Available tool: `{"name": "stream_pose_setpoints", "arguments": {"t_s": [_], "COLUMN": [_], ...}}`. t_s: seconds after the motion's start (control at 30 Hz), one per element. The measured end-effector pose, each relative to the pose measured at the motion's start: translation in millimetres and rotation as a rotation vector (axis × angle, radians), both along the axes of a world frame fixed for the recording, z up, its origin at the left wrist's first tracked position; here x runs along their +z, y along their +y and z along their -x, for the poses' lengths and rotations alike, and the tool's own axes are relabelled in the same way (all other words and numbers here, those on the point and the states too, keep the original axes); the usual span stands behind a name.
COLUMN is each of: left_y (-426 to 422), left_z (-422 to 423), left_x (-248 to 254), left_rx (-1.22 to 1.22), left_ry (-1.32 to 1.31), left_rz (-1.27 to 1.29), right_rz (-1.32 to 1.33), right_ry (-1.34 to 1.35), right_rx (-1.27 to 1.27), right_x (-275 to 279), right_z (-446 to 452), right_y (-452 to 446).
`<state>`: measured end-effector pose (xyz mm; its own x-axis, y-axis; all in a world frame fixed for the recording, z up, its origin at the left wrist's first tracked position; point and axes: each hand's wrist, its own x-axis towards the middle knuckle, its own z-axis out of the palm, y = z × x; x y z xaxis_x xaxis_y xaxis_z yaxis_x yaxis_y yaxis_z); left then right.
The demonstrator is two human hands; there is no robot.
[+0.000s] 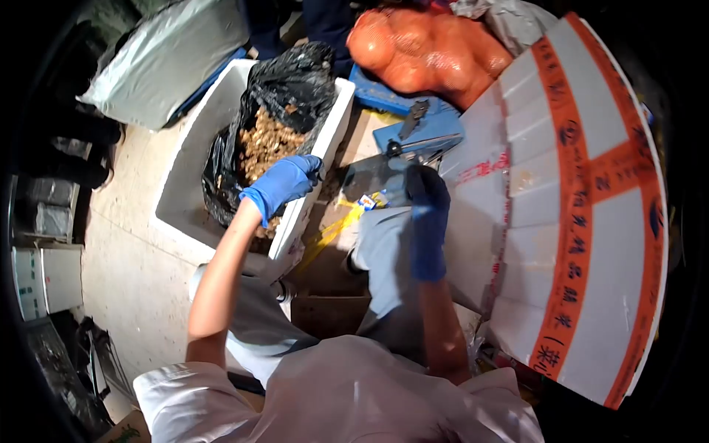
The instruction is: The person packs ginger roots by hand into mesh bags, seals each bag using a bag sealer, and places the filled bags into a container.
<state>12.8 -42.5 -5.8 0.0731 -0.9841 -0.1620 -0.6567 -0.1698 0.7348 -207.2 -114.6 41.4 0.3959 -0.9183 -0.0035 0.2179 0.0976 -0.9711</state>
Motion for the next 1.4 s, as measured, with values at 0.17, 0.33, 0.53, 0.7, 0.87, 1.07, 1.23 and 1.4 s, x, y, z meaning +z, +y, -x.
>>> {"name": "stream_pose_setpoints", "arguments": {"t_s": [0.17, 0.33, 0.53, 0.7, 0.87, 1.07, 1.23, 1.4], "left_y": [34, 40, 46, 44, 46, 46, 46, 40], "left_z": [-1, 0, -1, -1, -1, -5, -4, -4], "left_x": [-37, -20, -11, -5, -5, -15, -11, -7], "left_rx": [0.241, 0.304, 0.365, 0.324, 0.314, 0.379, 0.470, 0.567], "left_ry": [-0.299, -0.134, -0.267, -0.276, -0.269, -0.299, -0.206, 0.185], "left_rz": [0.095, 0.240, 0.219, 0.189, 0.041, 0.214, 0.165, 0.253], "right_rz": [-0.137, 0.818, 0.244, 0.295, 0.435, 0.601, 0.878, 0.926], "right_ry": [0.281, 1.585, 1.605, 1.598, 1.619, 1.841, 1.583, 1.281], "right_rx": [0.064, 0.459, 0.448, 0.457, 0.612, 0.783, 0.933, 0.444], "right_x": [-155, -343, -357, -395, -415, -339, -314, -100], "right_z": [-55, -15, -53, -58, -50, -74, -89, -111], "right_y": [-54, -101, -110, -109, -117, -112, -136, -46]}}
